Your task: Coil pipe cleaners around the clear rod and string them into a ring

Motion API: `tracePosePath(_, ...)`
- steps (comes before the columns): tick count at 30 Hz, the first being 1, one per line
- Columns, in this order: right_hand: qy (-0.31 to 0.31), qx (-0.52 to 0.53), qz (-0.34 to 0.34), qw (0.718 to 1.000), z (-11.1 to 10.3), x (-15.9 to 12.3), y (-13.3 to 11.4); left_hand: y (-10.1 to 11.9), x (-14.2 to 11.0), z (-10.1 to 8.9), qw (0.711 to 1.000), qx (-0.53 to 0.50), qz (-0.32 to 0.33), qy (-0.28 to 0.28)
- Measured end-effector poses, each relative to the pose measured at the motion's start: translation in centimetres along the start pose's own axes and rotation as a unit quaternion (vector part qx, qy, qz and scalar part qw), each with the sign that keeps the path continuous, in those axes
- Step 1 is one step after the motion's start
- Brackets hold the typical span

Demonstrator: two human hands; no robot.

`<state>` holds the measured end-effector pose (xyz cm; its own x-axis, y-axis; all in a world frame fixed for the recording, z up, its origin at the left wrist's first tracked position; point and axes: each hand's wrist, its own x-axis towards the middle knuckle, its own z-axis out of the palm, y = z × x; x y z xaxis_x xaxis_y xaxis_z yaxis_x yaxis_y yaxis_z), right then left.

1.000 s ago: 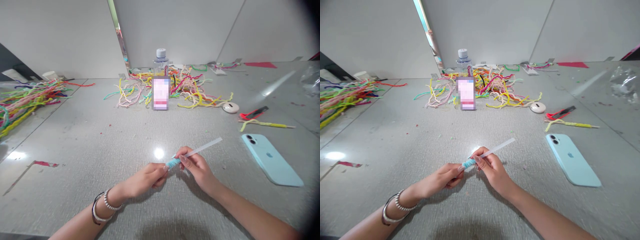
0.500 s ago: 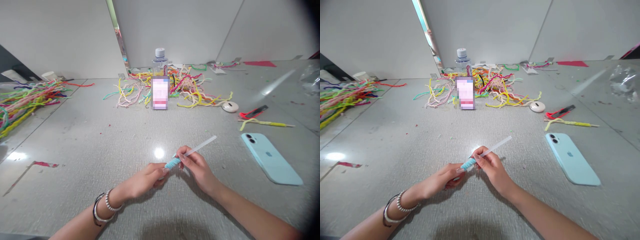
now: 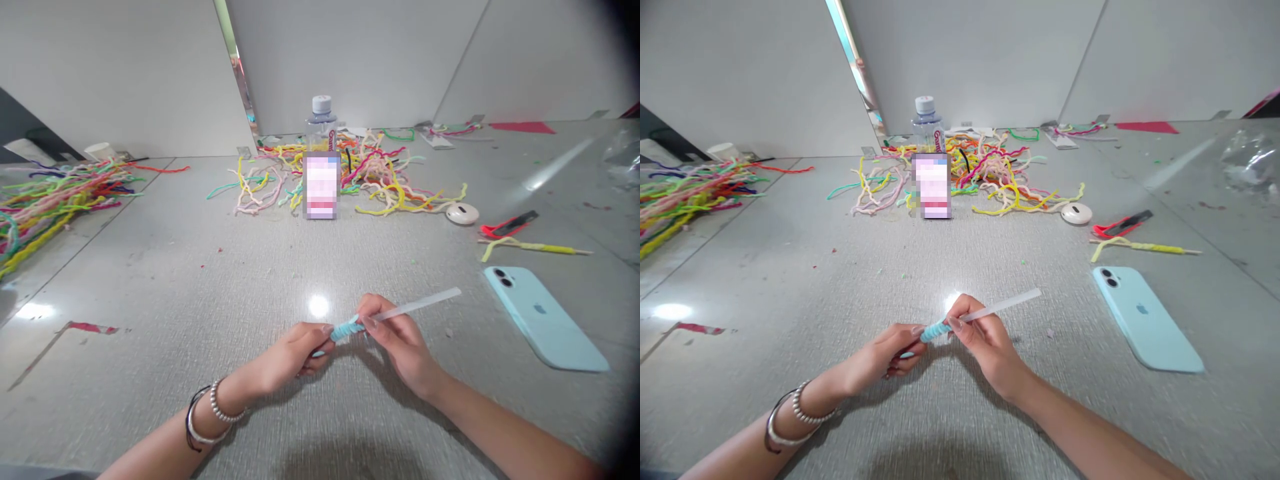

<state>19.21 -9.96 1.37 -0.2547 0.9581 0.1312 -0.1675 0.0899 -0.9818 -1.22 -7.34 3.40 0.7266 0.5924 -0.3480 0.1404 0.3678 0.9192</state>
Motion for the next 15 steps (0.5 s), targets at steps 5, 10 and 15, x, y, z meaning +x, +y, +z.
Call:
tracePosePath(5, -0.02, -0.031, -0.026, 0.999, -0.08, -0.2, -0.16, 0.21, 0.05, -0.03, 1.0, 0.022, -0.009, 0.016)
tracePosePath(10, -0.051, -0.125, -0.109, 0.985, -0.12, -0.25, -0.52, 0.58, 0.04, 0.0, 0.999, 0.032, -0.009, 0.017)
tracePosePath(15, -0.054, -0.15, -0.119, 0.98, -0.27, -0.13, -0.91, 0.68, 0.06, 0.11, 0.997, 0.048, -0.018, 0.05)
